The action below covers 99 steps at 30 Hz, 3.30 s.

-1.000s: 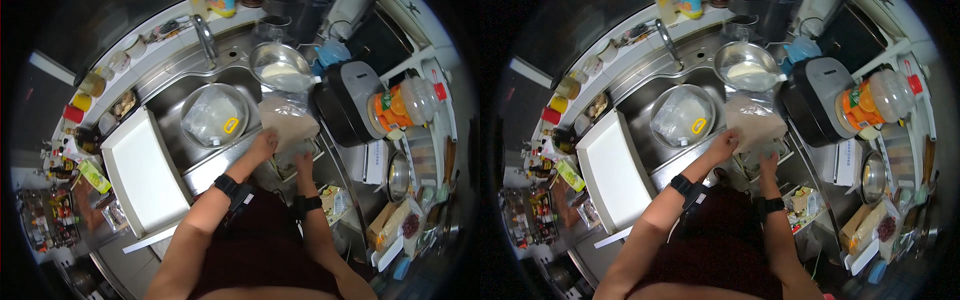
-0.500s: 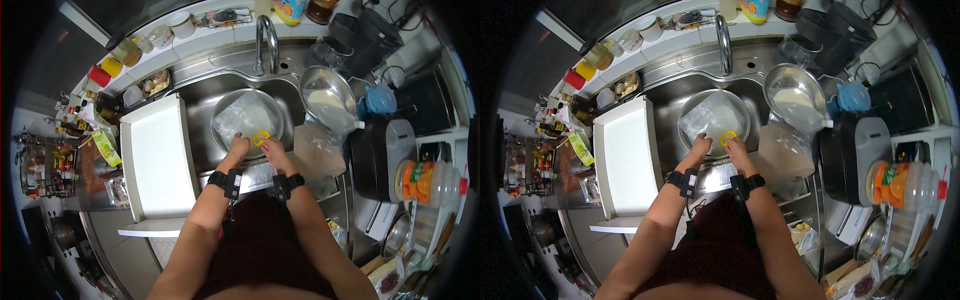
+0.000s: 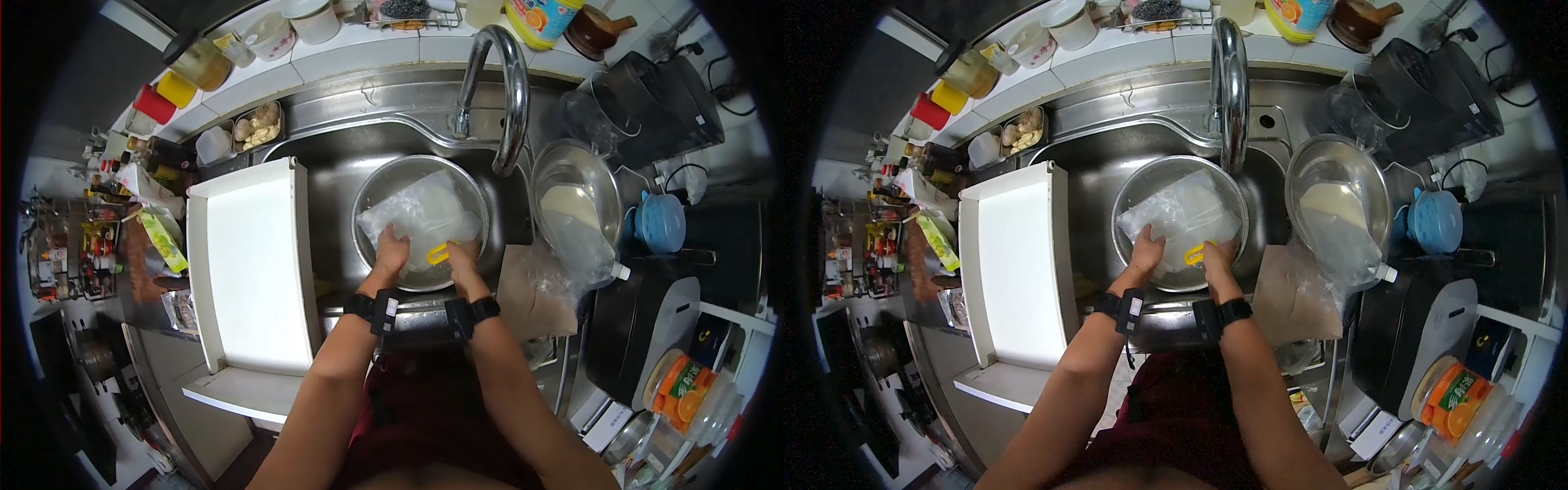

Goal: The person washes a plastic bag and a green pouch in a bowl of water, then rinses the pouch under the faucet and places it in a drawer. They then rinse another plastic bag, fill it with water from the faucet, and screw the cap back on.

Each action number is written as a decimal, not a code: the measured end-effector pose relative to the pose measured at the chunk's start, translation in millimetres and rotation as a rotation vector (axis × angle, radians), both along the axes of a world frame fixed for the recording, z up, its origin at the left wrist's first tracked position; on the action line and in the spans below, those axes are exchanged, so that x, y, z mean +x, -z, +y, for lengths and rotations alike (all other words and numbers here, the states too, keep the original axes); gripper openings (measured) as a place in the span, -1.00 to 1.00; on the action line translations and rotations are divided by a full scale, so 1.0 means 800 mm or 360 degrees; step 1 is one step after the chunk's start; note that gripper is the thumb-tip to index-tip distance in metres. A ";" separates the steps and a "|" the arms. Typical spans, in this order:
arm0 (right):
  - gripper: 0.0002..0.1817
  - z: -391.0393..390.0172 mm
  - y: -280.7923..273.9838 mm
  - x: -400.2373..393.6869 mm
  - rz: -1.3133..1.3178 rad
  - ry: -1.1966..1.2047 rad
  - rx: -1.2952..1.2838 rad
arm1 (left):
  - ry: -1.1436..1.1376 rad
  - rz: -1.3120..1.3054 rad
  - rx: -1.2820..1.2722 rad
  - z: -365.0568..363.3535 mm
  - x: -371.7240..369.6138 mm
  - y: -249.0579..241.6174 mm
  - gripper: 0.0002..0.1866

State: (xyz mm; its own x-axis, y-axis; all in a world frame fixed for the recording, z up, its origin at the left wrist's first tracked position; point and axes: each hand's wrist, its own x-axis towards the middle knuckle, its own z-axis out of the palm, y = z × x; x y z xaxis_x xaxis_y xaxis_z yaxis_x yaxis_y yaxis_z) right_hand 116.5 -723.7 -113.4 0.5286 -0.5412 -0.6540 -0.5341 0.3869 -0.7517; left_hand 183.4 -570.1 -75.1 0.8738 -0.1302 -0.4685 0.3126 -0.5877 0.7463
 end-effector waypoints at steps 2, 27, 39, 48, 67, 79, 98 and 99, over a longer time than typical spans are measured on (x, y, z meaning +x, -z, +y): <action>-0.34 -0.007 -0.045 -0.001 0.0048 -0.0170 -0.0126 | 0.0053 -0.0095 0.0370 -0.019 0.003 -0.036 -0.26; -0.30 0.032 -0.138 0.085 -0.0454 -0.0780 -0.1087 | -0.0053 -0.0085 0.0186 -0.037 0.001 -0.011 -0.25; -0.39 0.037 -0.111 -0.040 0.0138 -0.0390 -0.0734 | -0.0075 -0.0093 0.0182 -0.019 -0.003 0.002 -0.30; -0.42 0.020 -0.128 -0.042 0.0099 0.0160 0.0029 | -0.0317 0.0045 0.0223 0.014 -0.012 0.031 -0.36; -0.59 0.022 -0.126 -0.047 0.0021 0.0611 0.0266 | -0.1216 0.1133 -0.1656 -0.002 -0.049 -0.052 -0.92; -0.52 -0.018 -0.167 -0.055 -0.0697 -0.0078 0.0766 | -0.1205 0.0929 -0.1195 -0.005 -0.058 -0.049 -0.70; -0.50 -0.058 -0.214 -0.075 -0.0586 -0.0321 0.0675 | -0.0069 -0.0281 0.0106 -0.052 -0.001 -0.029 -0.42; -0.51 -0.054 -0.212 -0.073 -0.0561 -0.0374 0.0710 | -0.0102 -0.0489 0.0143 -0.064 -0.006 -0.034 -0.39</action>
